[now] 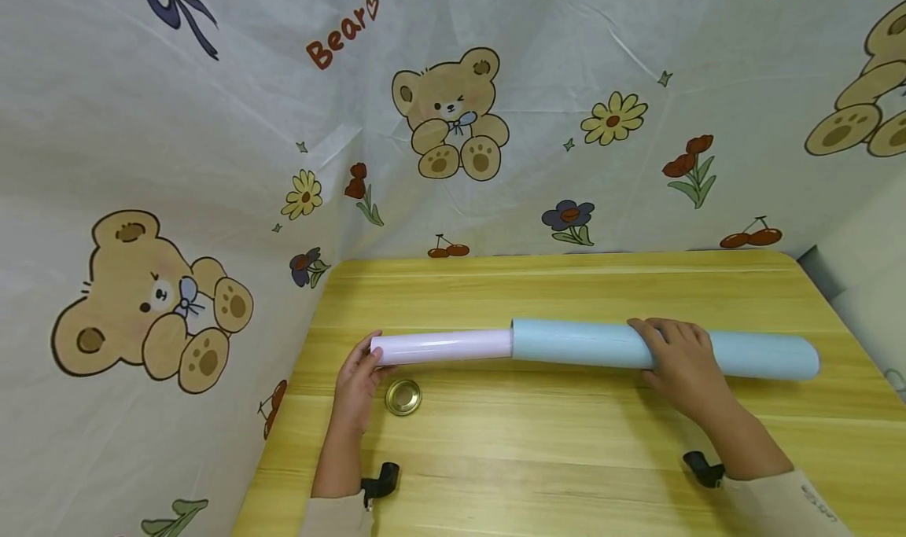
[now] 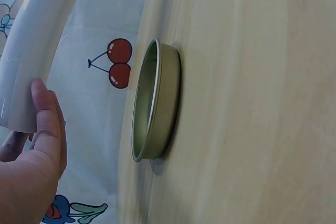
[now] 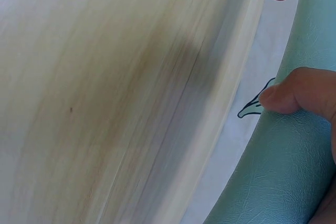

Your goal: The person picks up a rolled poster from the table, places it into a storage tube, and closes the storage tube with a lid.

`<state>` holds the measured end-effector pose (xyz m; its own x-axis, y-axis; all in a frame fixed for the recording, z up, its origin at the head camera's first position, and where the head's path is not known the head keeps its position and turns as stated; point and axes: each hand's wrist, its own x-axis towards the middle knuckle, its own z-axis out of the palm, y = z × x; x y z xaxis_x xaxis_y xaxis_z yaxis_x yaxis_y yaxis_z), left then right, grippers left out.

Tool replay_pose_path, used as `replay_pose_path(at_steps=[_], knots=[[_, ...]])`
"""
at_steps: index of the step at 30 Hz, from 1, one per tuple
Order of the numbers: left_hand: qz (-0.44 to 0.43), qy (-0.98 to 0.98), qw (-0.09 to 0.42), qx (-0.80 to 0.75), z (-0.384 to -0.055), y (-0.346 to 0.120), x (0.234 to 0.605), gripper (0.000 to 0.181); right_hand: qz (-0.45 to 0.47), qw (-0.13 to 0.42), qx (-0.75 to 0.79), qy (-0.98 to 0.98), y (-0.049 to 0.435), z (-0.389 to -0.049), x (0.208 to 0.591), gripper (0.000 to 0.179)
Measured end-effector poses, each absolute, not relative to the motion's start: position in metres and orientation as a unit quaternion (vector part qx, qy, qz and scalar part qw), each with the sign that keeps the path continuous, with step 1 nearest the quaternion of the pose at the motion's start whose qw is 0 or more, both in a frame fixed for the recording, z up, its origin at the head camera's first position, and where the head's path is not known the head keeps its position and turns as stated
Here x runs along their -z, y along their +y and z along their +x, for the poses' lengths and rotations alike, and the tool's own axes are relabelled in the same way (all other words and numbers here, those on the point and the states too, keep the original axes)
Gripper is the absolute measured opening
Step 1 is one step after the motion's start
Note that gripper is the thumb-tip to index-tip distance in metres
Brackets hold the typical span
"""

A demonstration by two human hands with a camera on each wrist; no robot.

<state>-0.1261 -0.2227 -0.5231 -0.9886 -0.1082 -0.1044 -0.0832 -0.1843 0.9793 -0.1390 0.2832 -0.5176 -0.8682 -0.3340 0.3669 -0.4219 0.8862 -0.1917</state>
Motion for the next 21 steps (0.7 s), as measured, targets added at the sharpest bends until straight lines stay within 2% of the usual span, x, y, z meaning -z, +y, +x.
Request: replay_pose_path(at_steps=[21], knots=[[0.073,-0.645,0.009,0.761,-0.1225,-0.2152,0.5209,0.05,0.203,0.166,-0.131,-0.956,0.2785,-0.1369,0.5187,0.095]])
